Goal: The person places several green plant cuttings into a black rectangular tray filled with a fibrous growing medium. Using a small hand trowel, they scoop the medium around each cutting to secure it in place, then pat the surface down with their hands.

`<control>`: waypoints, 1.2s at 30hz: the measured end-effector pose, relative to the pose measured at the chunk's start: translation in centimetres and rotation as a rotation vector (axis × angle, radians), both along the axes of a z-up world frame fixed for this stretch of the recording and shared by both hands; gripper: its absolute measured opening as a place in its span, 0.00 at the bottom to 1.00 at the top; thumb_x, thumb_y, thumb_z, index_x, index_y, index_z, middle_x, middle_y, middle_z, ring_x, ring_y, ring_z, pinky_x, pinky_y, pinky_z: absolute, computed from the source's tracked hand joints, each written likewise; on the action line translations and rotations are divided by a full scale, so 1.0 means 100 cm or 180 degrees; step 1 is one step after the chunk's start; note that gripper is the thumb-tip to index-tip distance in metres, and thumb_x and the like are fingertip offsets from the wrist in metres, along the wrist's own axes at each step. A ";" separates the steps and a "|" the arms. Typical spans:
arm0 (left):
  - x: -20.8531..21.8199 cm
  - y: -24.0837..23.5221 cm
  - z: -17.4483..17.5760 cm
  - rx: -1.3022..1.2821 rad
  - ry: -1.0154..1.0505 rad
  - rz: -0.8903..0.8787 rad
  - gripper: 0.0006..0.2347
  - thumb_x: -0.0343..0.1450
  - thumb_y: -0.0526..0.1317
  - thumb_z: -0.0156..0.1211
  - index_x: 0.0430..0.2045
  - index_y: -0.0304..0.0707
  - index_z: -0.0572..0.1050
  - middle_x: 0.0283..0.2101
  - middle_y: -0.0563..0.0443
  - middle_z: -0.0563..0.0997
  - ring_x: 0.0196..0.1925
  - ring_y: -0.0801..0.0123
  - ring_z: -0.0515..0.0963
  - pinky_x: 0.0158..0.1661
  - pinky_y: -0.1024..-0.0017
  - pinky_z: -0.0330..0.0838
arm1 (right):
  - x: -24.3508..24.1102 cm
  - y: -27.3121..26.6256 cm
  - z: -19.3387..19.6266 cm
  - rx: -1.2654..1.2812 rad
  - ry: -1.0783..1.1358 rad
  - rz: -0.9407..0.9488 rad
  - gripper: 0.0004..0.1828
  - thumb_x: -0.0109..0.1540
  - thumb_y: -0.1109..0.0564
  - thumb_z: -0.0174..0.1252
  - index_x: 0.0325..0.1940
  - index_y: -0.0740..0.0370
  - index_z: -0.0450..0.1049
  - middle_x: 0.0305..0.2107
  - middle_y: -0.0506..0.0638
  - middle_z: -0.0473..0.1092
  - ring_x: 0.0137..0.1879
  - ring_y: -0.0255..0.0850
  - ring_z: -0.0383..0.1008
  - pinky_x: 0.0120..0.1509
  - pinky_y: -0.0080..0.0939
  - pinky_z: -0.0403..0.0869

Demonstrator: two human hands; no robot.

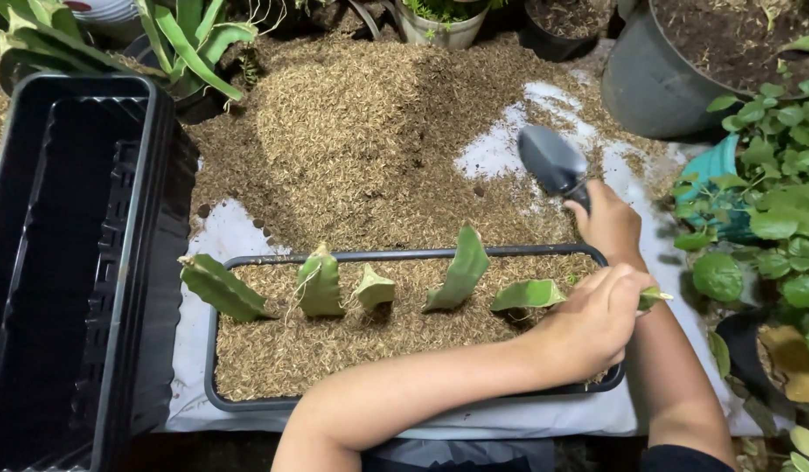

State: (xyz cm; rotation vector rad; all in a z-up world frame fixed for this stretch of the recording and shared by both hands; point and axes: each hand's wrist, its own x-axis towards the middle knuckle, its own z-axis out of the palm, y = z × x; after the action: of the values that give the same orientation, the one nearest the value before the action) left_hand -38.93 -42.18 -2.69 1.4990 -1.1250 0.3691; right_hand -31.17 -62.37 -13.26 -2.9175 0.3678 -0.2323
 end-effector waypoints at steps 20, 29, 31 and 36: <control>0.003 0.000 0.002 -0.0054 0.0032 -0.0051 0.05 0.69 0.29 0.44 0.37 0.28 0.61 0.33 0.45 0.61 0.39 0.39 0.71 0.39 0.53 0.67 | 0.068 0.028 -0.012 0.1219 0.0892 0.0421 0.17 0.74 0.49 0.42 0.48 0.57 0.76 0.19 0.49 0.76 0.23 0.45 0.78 0.38 0.49 0.77; 0.007 0.003 0.008 0.0011 -0.0096 -0.0008 0.05 0.67 0.29 0.44 0.34 0.29 0.61 0.33 0.47 0.61 0.38 0.40 0.71 0.38 0.53 0.67 | 0.081 0.030 -0.024 0.2411 0.2092 0.0673 0.20 0.72 0.55 0.38 0.46 0.68 0.75 0.14 0.53 0.64 0.11 0.33 0.58 0.10 0.28 0.58; 0.003 0.001 0.004 0.0019 -0.0066 0.0036 0.04 0.70 0.29 0.44 0.35 0.28 0.61 0.33 0.46 0.62 0.38 0.40 0.71 0.38 0.53 0.68 | 0.069 0.050 0.018 0.2684 0.2286 0.0501 0.19 0.72 0.54 0.37 0.46 0.68 0.72 0.14 0.52 0.62 0.12 0.31 0.55 0.10 0.25 0.55; 0.002 0.002 0.002 0.0063 -0.0012 -0.0071 0.07 0.70 0.29 0.44 0.40 0.26 0.63 0.35 0.45 0.63 0.39 0.42 0.72 0.40 0.55 0.68 | 0.060 0.031 0.009 0.3351 0.2432 0.0206 0.20 0.72 0.50 0.39 0.44 0.69 0.70 0.14 0.52 0.61 0.11 0.30 0.56 0.08 0.25 0.55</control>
State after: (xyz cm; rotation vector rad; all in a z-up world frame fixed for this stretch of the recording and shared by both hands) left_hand -38.69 -41.97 -2.48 1.5024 -1.1507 0.3465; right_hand -25.16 -59.28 -12.32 -1.8433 0.3397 0.8437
